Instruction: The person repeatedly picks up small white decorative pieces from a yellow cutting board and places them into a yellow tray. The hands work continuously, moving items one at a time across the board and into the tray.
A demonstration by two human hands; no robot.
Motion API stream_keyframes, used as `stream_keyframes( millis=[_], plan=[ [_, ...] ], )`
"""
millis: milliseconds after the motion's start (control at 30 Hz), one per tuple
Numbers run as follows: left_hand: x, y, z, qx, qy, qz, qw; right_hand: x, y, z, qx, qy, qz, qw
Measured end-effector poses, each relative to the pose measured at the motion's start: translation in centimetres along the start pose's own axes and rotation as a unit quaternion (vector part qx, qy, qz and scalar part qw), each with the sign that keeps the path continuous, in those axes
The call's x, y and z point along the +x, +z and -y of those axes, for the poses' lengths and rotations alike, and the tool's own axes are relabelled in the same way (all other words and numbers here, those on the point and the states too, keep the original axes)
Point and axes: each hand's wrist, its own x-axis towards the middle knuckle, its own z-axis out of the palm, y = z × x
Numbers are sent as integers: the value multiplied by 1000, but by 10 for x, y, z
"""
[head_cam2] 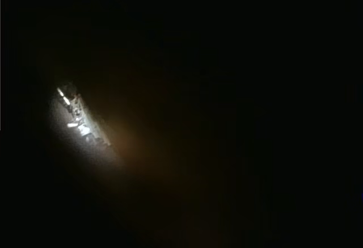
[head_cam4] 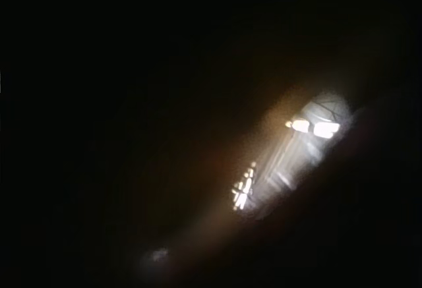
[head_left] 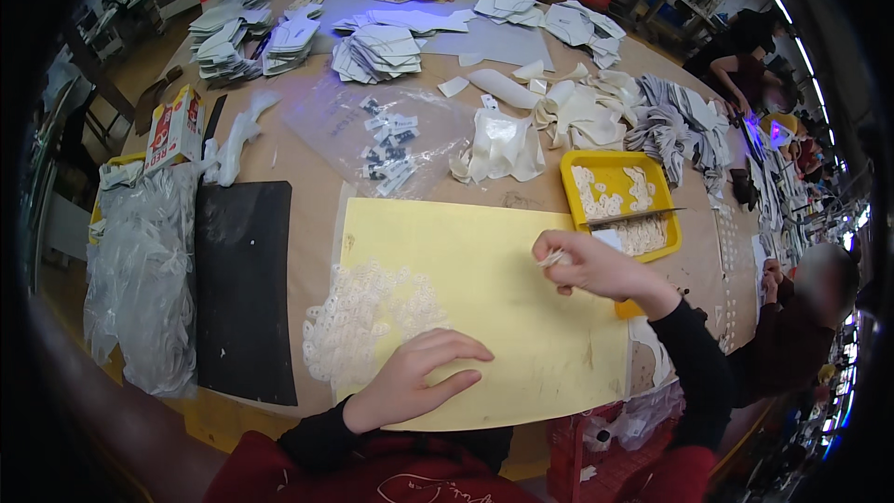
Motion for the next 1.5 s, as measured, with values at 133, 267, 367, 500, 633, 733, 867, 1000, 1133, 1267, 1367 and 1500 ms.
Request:
stream_keyframes(
  millis=[133, 267, 367, 500, 633, 733, 867, 1000, 1133, 1267, 1367, 1500],
  plan=[
    [3, 17, 15, 329, 65, 18, 942, 8, 30, -27, -178, -136, -84, 971],
    [3, 32, 37, 484, 27, 35, 874, 21, 40, -57, -223, -199, -178, 938],
    [3, 36, 50, 534, -1, 14, 845, 20, 49, -63, -209, -196, -228, 931],
    [6, 33, 58, 578, -52, -25, 814, 14, 52, -63, -198, -199, -237, 930],
    [9, 25, 60, 587, -73, -64, 804, -2, 53, -69, -274, -229, -270, 894],
    [11, 21, 61, 602, -79, -85, 790, -26, 56, -68, -305, -207, -291, 883],
    [3, 10, 64, 613, -102, -116, 775, -67, 74, -73, -300, -193, -295, 886],
    [-5, -1, 63, 609, -121, -134, 772, -107, 108, -95, -199, -198, -166, 945],
    [-3, 0, 47, 559, -115, -147, 808, -112, 139, -121, -196, -248, -175, 932],
    [7, 10, 25, 445, -23, -107, 889, -91, 131, -115, -149, -216, -171, 950],
    [18, 23, 22, 387, 68, -45, 919, -62, 126, -99, -168, -253, -206, 930],
    [17, 33, 42, 322, 115, 20, 939, -34, 92, -57, -203, -310, -258, 892]
  ],
)
